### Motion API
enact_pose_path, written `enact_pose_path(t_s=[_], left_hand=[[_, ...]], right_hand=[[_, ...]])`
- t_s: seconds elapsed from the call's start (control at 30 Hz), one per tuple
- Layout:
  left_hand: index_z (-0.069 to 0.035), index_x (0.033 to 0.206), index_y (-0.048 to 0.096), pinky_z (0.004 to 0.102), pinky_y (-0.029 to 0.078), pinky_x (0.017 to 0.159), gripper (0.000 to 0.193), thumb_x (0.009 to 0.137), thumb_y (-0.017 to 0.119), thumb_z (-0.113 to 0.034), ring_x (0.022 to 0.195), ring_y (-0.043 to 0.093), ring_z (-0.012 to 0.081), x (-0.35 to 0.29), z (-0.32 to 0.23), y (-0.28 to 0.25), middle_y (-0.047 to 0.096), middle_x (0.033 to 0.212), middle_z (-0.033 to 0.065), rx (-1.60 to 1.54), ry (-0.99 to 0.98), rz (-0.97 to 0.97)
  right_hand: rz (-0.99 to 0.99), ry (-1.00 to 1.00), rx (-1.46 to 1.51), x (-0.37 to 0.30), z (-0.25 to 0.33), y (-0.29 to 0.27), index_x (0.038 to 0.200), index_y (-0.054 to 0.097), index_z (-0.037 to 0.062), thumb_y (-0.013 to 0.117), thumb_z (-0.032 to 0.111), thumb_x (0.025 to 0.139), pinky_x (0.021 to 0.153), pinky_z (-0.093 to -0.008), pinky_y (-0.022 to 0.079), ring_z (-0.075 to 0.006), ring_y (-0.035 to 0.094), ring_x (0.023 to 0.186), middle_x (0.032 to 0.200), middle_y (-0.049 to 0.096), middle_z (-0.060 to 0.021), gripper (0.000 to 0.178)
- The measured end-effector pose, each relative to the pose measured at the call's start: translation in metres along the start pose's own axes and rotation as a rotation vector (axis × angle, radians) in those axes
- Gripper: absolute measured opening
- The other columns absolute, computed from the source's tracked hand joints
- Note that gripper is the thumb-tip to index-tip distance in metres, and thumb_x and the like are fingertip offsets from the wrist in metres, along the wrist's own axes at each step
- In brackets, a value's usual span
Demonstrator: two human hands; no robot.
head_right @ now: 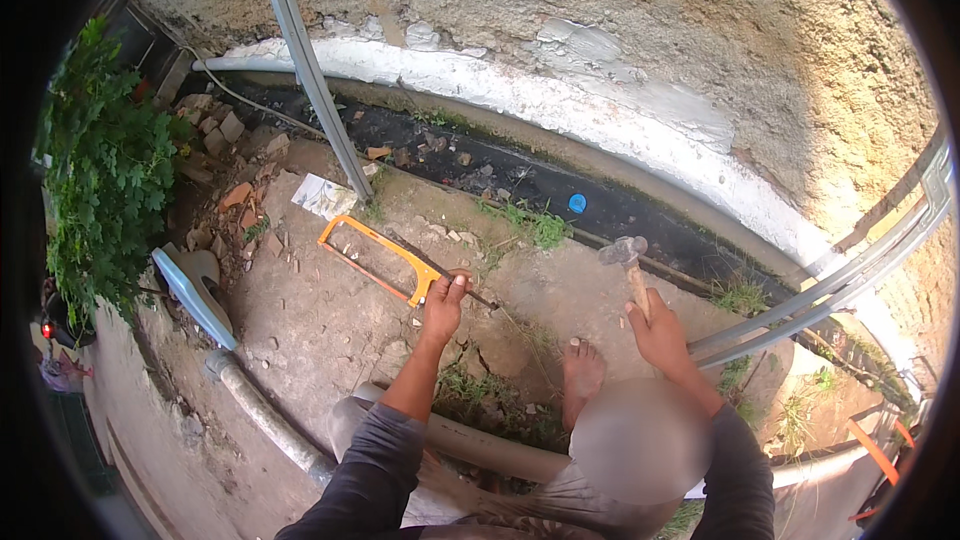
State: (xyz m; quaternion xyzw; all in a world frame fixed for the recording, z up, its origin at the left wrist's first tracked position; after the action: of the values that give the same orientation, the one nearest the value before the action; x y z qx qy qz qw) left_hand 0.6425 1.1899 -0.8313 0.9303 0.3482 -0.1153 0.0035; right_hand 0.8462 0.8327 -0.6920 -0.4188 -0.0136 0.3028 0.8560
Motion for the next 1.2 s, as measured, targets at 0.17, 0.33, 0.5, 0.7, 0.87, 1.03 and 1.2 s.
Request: enact_pose_path(t_s=[0.17,0.33,0.5,0.7,0.87,1.03,1.2], left_hand=[[-0.007,0.113,0.067,0.0282,0.046,0.072,0.031,0.108,0.052,-0.033,0.077,0.053,0.0102,-0.054,-0.055,0.021,0.056,0.08,-0.0004,0.072,-0.056,-0.033],[-0.005,0.109,0.066,0.0311,0.044,0.061,0.041,0.108,0.046,-0.041,0.064,0.052,0.0116,-0.066,0.008,0.035,0.051,0.068,0.0021,0.446,-0.212,0.049],[-0.003,0.099,0.065,0.0305,0.04,0.053,0.043,0.106,0.049,-0.042,0.055,0.048,0.0112,-0.09,0.103,0.056,0.049,0.063,0.0009,0.37,-0.482,0.226],[-0.003,0.094,0.068,0.0365,0.048,0.064,0.046,0.104,0.052,-0.045,0.064,0.058,0.0203,-0.114,0.163,0.06,0.059,0.067,0.0068,0.164,-0.712,0.252],[-0.005,0.104,0.064,0.0535,0.05,0.074,0.042,0.103,0.054,-0.046,0.082,0.065,0.0485,-0.097,0.129,0.058,0.068,0.085,0.025,0.623,-0.399,0.102],[-0.004,0.107,0.061,0.0567,0.049,0.081,0.043,0.103,0.051,-0.046,0.093,0.063,0.0529,-0.101,0.125,0.06,0.068,0.095,0.0292,0.637,-0.504,0.073],[-0.002,0.104,0.061,0.0587,0.048,0.084,0.046,0.105,0.045,-0.045,0.096,0.062,0.0541,-0.108,0.134,0.076,0.067,0.099,0.031,0.553,-0.507,0.108]], right_hand=[[0.049,0.13,-0.011,-0.012,-0.072,0.048,0.119,0.054,0.0058,0.059,0.029,0.098,0.07,-0.0535,0.049,-0.049,0.066,0.081,0.083,0.066,-0.0272,0.031],[0.08,0.159,0.178,-0.017,-0.09,0.082,0.127,0.053,0.0075,0.059,0.031,0.099,0.07,-0.0538,0.05,-0.0489,0.067,0.08,0.087,0.068,-0.0274,0.037],[0.112,0.134,0.206,0.004,-0.111,0.114,0.131,0.051,0.0087,0.058,0.031,0.1,0.072,-0.0495,0.051,-0.0437,0.068,0.081,0.086,0.068,-0.0235,0.039],[0.228,0.205,0.132,0.04,-0.109,0.165,0.135,0.05,0.0082,0.053,0.029,0.103,0.076,-0.047,0.05,-0.0402,0.068,0.086,0.092,0.067,-0.0233,0.039],[0.298,0.123,0.111,0.083,-0.067,0.174,0.138,0.05,0.0083,0.052,0.03,0.105,0.078,-0.0463,0.051,-0.0416,0.067,0.087,0.092,0.066,-0.0241,0.04],[0.286,-0.117,0.0,0.095,-0.054,0.176,0.142,0.049,0.009,0.051,0.031,0.106,0.075,-0.0454,0.051,-0.0404,0.067,0.08,0.086,0.066,-0.0208,0.042],[0.105,-0.29,0.281,0.132,0.071,0.125,0.143,0.045,0.0035,0.045,0.029,0.11,0.059,-0.033,0.045,-0.0185,0.057,0.063,0.075,0.056,-0.0096,0.042]])
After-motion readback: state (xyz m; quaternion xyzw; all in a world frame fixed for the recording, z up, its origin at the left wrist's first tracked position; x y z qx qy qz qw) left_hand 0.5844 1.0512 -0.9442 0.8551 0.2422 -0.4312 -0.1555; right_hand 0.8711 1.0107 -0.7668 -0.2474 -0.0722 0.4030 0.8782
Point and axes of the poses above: each hand's wrist, its own x-axis towards the middle knuckle, its own y-axis out of the palm, z = x × y, the point moved 9 cm from there along x, towards the middle knuckle
